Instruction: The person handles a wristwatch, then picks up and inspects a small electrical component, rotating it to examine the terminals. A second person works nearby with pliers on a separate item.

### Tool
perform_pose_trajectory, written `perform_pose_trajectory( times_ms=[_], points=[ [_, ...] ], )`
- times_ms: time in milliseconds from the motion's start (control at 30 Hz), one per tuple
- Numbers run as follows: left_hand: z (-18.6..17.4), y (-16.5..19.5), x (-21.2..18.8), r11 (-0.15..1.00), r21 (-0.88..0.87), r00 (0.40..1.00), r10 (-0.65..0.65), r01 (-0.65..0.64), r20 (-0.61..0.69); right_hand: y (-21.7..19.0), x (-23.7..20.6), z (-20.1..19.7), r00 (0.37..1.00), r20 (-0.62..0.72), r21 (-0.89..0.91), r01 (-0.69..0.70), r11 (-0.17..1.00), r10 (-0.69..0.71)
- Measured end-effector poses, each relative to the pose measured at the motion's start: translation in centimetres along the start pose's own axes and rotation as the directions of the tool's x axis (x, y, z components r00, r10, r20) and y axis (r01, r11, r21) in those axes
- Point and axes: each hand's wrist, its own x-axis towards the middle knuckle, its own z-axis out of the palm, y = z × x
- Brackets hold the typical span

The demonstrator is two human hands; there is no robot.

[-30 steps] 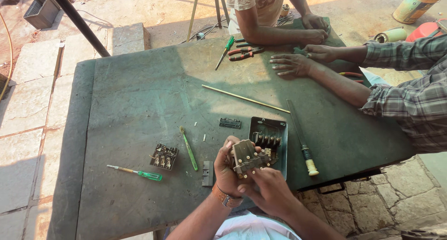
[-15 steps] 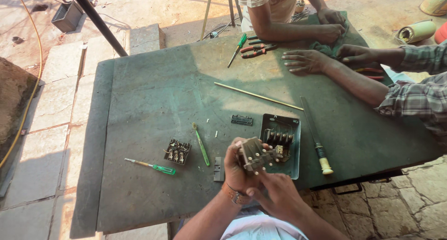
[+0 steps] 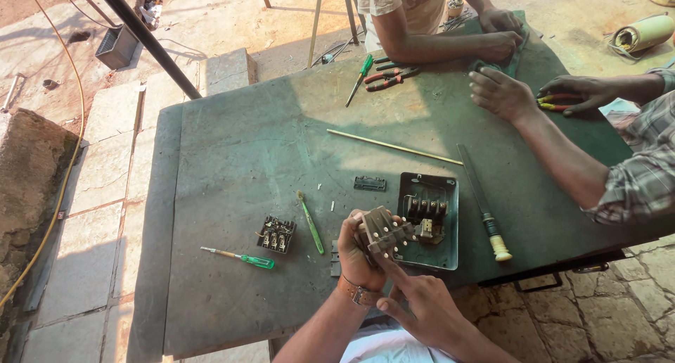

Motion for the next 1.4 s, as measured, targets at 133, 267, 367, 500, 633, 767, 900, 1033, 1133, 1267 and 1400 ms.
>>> perform_pose_trajectory(
  times_ms=[133, 267, 367, 500, 633, 767, 900, 1033, 1133, 1267, 1400],
  points=[
    [0.1, -0.9, -0.5, 0.99, -0.066, 0.989, -0.114, 0.121, 0.091, -0.5, -0.3, -0.7, 0.978, -0.181, -0.153, 0.071, 0.986, -0.099],
    [0.0, -1.1, -0.1, 0.999, -0.013, 0.992, -0.038, 0.04, 0.116, -0.9, -0.7, -1.3, 0.997, -0.072, -0.082, -0.015, 0.997, 0.009],
    [-0.1, -1.7, -0.1, 0.993, -0.059, 0.986, -0.091, 0.1, 0.14, -0.9, -0.7, -1.5, 0.993, -0.119, -0.144, 0.009, 0.989, -0.027],
    [-0.5, -1.9, 0.2, 0.989, -0.061, 0.98, -0.122, 0.133, 0.159, -1.0, -0.6, -1.6, 0.968, -0.206, -0.186, 0.108, 0.977, -0.146],
    [-0.7, -2.1, 0.6, 0.989, -0.084, 0.986, -0.114, 0.125, 0.122, -1.2, -0.9, -1.8, 0.99, -0.138, -0.138, -0.03, 0.99, 0.01],
    [-0.3, -2.5, 0.1, 0.98, -0.085, 0.977, -0.165, 0.177, 0.133, -1.0, -0.8, -2.1, 0.983, -0.183, -0.203, -0.01, 0.979, -0.028],
    [0.2, -1.9, -0.3, 0.981, -0.065, 0.975, -0.174, 0.184, 0.135, -0.8, -0.2, -1.8, 0.962, -0.24, -0.173, 0.088, 0.981, -0.129],
    [0.2, -1.6, -0.4, 0.982, -0.057, 0.97, -0.167, 0.179, 0.178, -1.0, 0.0, -1.4, 0.986, -0.166, -0.218, -0.06, 0.974, 0.023],
    [-0.3, -1.4, -0.3, 0.985, -0.065, 0.979, -0.147, 0.158, 0.141, -1.4, -0.4, -1.5, 0.984, -0.176, -0.165, 0.007, 0.986, -0.037],
    [-0.6, -1.4, -0.3, 0.991, -0.061, 0.981, -0.104, 0.115, 0.162, -2.1, -0.4, -1.8, 0.98, -0.178, -0.164, 0.058, 0.985, -0.087],
    [-0.4, -1.3, -0.4, 0.991, -0.021, 0.975, -0.124, 0.13, 0.183, -2.7, -0.3, -2.0, 0.977, -0.183, -0.184, 0.079, 0.98, -0.113]
  ],
)
